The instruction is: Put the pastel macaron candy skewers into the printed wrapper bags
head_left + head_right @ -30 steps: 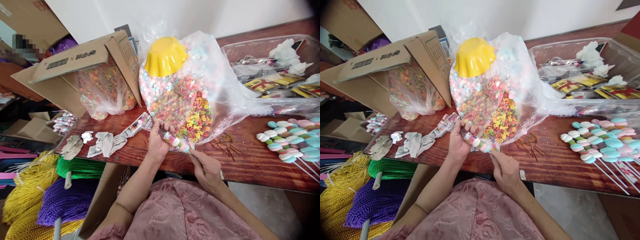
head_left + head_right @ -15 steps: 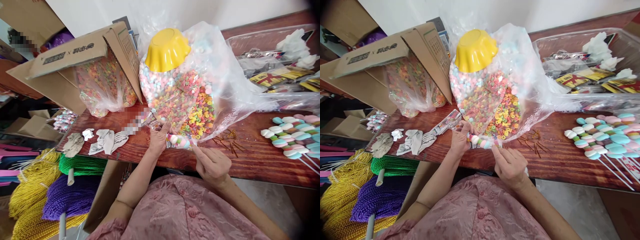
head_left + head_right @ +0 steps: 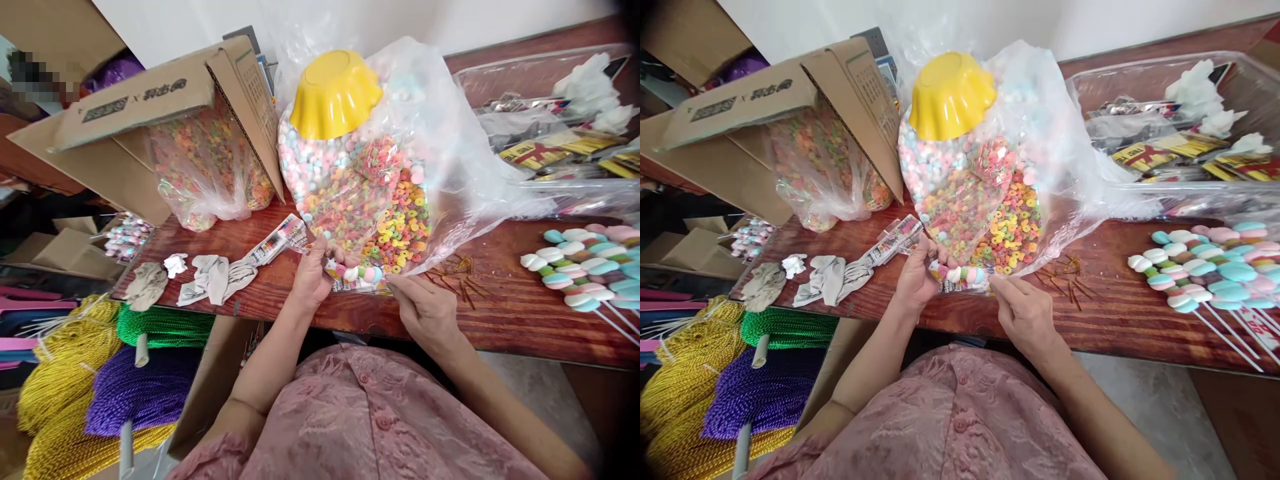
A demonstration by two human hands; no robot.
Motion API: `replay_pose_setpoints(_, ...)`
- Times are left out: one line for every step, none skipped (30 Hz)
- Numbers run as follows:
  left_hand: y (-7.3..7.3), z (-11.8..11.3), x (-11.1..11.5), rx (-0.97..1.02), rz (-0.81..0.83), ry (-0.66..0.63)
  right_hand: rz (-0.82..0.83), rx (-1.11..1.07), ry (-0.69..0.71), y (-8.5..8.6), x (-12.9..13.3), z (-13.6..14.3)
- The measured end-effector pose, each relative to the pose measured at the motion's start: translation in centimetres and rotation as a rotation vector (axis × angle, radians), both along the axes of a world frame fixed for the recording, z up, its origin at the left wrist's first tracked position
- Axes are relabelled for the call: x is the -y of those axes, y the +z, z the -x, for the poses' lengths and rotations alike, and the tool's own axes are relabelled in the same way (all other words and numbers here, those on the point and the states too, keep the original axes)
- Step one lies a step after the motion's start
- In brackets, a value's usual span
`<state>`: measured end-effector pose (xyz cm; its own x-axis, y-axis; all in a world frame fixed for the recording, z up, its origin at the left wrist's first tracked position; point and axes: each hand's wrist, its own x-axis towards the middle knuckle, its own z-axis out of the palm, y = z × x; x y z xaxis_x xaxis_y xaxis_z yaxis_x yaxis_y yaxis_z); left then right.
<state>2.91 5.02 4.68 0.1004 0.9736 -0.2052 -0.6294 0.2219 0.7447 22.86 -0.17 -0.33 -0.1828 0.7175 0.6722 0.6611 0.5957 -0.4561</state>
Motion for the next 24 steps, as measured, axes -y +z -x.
replay_pose_setpoints(-0.1, 0.1, 0.2, -0.028, -0.019, -0.013, 0.042, -0.034, 0.023, 0.2, -0.1, -0.1)
replay_pose_setpoints(-0.3, 0.1, 0.3, -0.051, -0.030, -0.013, 0.072, -0.066, 0.041, 0.5, -0.1, -0.2)
replay_pose_setpoints(-0.4, 0.1, 0.4, -0.062, -0.032, -0.002, 0.097, -0.092, 0.053, 0.7, -0.1, -0.2)
replay_pose_setpoints(-0.5, 0.0, 0.5, -0.063, -0.028, 0.017, 0.115, -0.116, 0.061, 1.0, 0.1, -0.1)
replay_pose_setpoints(-0.6, -0.2, 0.5, -0.056, -0.025, 0.043, 0.130, -0.140, 0.065, 1.3, 0.2, 0.0)
replay_pose_setpoints(-0.7, -0.4, 0.5, -0.044, -0.028, 0.071, 0.146, -0.159, 0.068, 1.5, 0.5, 0.3)
replay_pose_setpoints(-0.7, -0.6, 0.5, -0.029, -0.035, 0.098, 0.162, -0.167, 0.072, 1.6, 0.8, 0.7)
replay_pose_setpoints(-0.8, -0.9, 0.4, -0.014, -0.044, 0.121, 0.171, -0.161, 0.081, 1.5, 1.2, 1.1)
replay_pose_setpoints(-0.8, -1.1, 0.4, 0.003, -0.049, 0.142, 0.169, -0.135, 0.092, 1.4, 1.6, 1.6)
replay_pose_setpoints(-0.8, -1.2, 0.3, 0.019, -0.049, 0.162, 0.155, -0.093, 0.104, 1.2, 2.0, 2.0)
replay_pose_setpoints(-0.7, -1.3, 0.3, 0.035, -0.045, 0.181, 0.133, -0.041, 0.118, 0.9, 2.3, 2.5)
replay_pose_setpoints(-0.7, -1.4, 0.3, 0.048, -0.041, 0.196, 0.109, 0.006, 0.130, 0.5, 2.6, 2.8)
replay_pose_setpoints(-0.7, -1.4, 0.3, 0.054, -0.047, 0.201, 0.094, 0.038, 0.141, 0.3, 2.8, 3.1)
replay_pose_setpoints(-0.7, -1.3, 0.4, 0.055, -0.064, 0.194, 0.097, 0.044, 0.151, 0.0, 2.9, 3.3)
replay_pose_setpoints(-0.8, -1.3, 0.5, 0.049, -0.090, 0.175, 0.125, 0.020, 0.161, -0.1, 2.9, 3.5)
replay_pose_setpoints(-0.9, -1.3, 0.6, 0.037, -0.120, 0.146, 0.170, -0.026, 0.173, -0.1, 2.9, 3.6)
replay_pose_setpoints(-0.9, -1.3, 0.8, 0.019, -0.150, 0.113, 0.226, -0.085, 0.181, 0.0, 2.9, 3.6)
replay_pose_setpoints(-1.0, -1.3, 0.9, -0.004, -0.176, 0.083, 0.286, -0.149, 0.185, 0.2, 2.8, 3.7)
replay_pose_setpoints(-1.1, -1.4, 1.1, -0.028, -0.195, 0.059, 0.352, -0.207, 0.192, 0.5, 2.7, 3.7)
replay_pose_setpoints(-1.1, -1.5, 1.2, -0.049, -0.205, 0.041, 0.421, -0.261, 0.201, 0.8, 2.5, 3.8)
replay_pose_setpoints(-1.2, -1.6, 1.4, -0.066, -0.206, 0.026, 0.494, -0.313, 0.213, 1.0, 2.4, 4.0)
replay_pose_setpoints(-1.2, -1.8, 1.6, -0.075, -0.200, 0.013, 0.569, -0.369, 0.229, 1.3, 2.2, 4.3)
replay_pose_setpoints(-1.2, -2.1, 1.7, -0.077, -0.191, -0.004, 0.645, -0.437, 0.246, 1.5, 2.0, 4.6)
replay_pose_setpoints(-1.3, -2.3, 1.9, -0.077, -0.179, -0.021, 0.716, -0.517, 0.260, 1.6, 1.8, 5.0)
